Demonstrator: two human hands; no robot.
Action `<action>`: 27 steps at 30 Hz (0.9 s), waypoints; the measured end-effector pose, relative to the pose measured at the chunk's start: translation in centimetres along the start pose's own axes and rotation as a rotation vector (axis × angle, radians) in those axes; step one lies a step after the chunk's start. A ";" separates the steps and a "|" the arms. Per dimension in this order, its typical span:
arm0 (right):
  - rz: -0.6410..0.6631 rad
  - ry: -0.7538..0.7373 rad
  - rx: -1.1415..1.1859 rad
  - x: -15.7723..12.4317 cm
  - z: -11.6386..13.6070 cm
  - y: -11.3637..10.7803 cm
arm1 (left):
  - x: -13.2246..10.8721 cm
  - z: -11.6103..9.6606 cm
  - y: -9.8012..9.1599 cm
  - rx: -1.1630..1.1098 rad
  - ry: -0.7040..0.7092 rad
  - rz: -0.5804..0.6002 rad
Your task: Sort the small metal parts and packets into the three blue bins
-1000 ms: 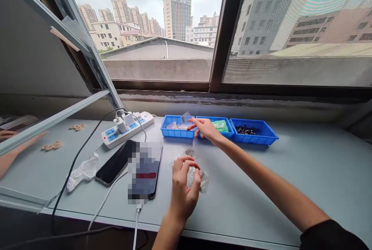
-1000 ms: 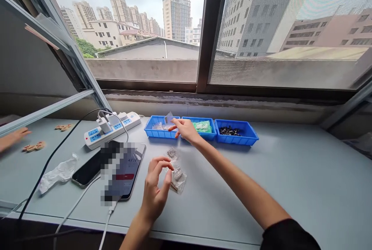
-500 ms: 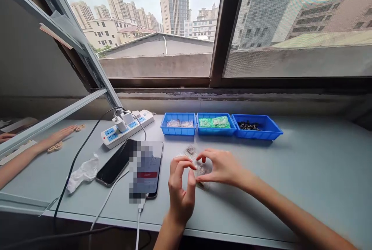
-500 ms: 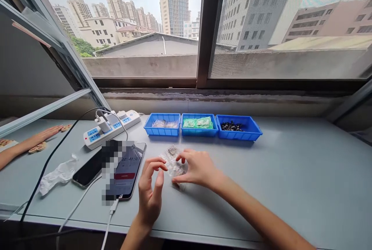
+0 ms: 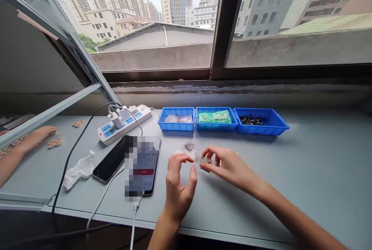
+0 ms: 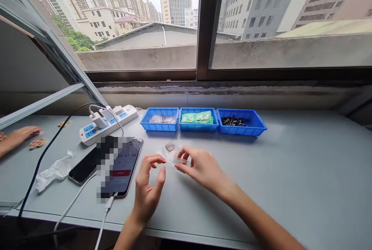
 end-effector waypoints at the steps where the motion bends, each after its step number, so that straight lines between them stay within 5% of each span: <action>1: -0.034 -0.022 0.077 0.0 0.1 -0.1 | 0.0 0.1 0.1 0.008 -0.008 -0.005; 9: -0.103 0.078 0.567 0.0 0.9 -0.6 | 0.0 0.5 0.5 0.019 -0.065 0.121; 27: -0.126 0.140 0.620 0.4 0.3 -0.5 | 0.2 0.4 -0.1 0.007 -0.162 0.021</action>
Point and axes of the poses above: each hand's wrist, its own x-axis towards the middle knuckle, its own y-axis out of the palm, z = x × y, the point moved 2 cm from there along x, towards the middle knuckle, and after that the axes turned 9 degrees about -y, right-handed, at the moved point
